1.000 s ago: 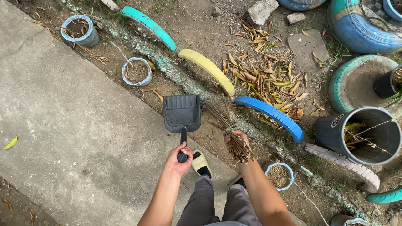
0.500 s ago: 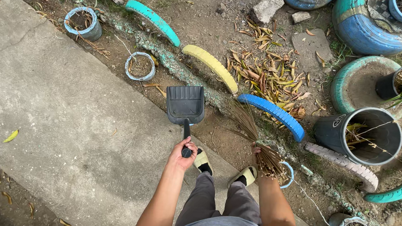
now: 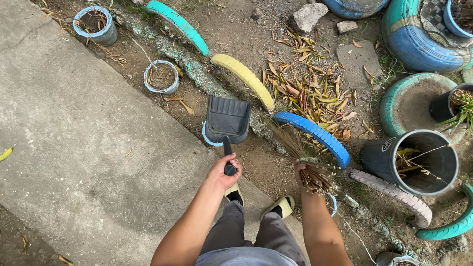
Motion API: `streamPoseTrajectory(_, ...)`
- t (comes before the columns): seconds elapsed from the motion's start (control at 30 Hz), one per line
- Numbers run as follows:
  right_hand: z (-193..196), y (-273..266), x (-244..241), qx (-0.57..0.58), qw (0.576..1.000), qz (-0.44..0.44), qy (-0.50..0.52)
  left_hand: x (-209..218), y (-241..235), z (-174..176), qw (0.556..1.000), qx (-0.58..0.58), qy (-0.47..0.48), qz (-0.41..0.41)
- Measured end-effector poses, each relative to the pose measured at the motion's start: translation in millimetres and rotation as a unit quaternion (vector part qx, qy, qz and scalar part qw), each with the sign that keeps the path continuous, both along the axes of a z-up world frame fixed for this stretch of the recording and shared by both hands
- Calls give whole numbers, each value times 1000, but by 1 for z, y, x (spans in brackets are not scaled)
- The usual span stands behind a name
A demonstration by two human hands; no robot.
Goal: The person sweeps dry leaves on a dirt and concrete surface using a traditional broom and a dustpan. They gather the leaves into a pile and then scoop them into a bucket placed nearby.
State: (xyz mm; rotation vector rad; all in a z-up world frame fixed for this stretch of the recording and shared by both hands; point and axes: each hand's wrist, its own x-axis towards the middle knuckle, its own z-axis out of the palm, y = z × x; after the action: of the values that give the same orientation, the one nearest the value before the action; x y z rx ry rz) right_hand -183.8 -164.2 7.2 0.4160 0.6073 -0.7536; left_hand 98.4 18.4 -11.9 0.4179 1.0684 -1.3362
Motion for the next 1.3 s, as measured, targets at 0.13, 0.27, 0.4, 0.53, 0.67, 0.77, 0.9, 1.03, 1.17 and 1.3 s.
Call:
streamPoseTrajectory(0.13,-10,-24,46,-53,995,-41,76,5,2,21,999,-39,12,9)
streamPoseTrajectory(0.27,1,18,69,-8,993,1,114,8,24,40,999,-42,3,24)
streamPoseTrajectory(0.4,18,53,90,-72,966,239,74,31,49,49,997,-65,-4,43)
streamPoseTrajectory(0.53,28,70,133,-76,943,305,105,61,79,60,994,-64,-22,82)
streamPoseTrajectory(0.67,43,72,195,-137,908,396,24,91,110,82,985,-61,-52,156)
streamPoseTrajectory(0.77,59,66,244,-152,871,467,8,124,129,100,970,-79,-74,218)
streamPoseTrajectory(0.9,64,57,316,-165,809,558,84,155,163,111,941,-121,-42,312)
streamPoseTrajectory(1.03,43,62,382,-167,768,610,104,176,191,120,916,-123,-50,378)
streamPoseTrajectory(1.17,4,91,442,18,776,629,-35,201,215,130,894,-117,-49,430)
streamPoseTrajectory(1.3,-21,138,516,71,722,684,-80,236,230,136,893,-89,-43,440)
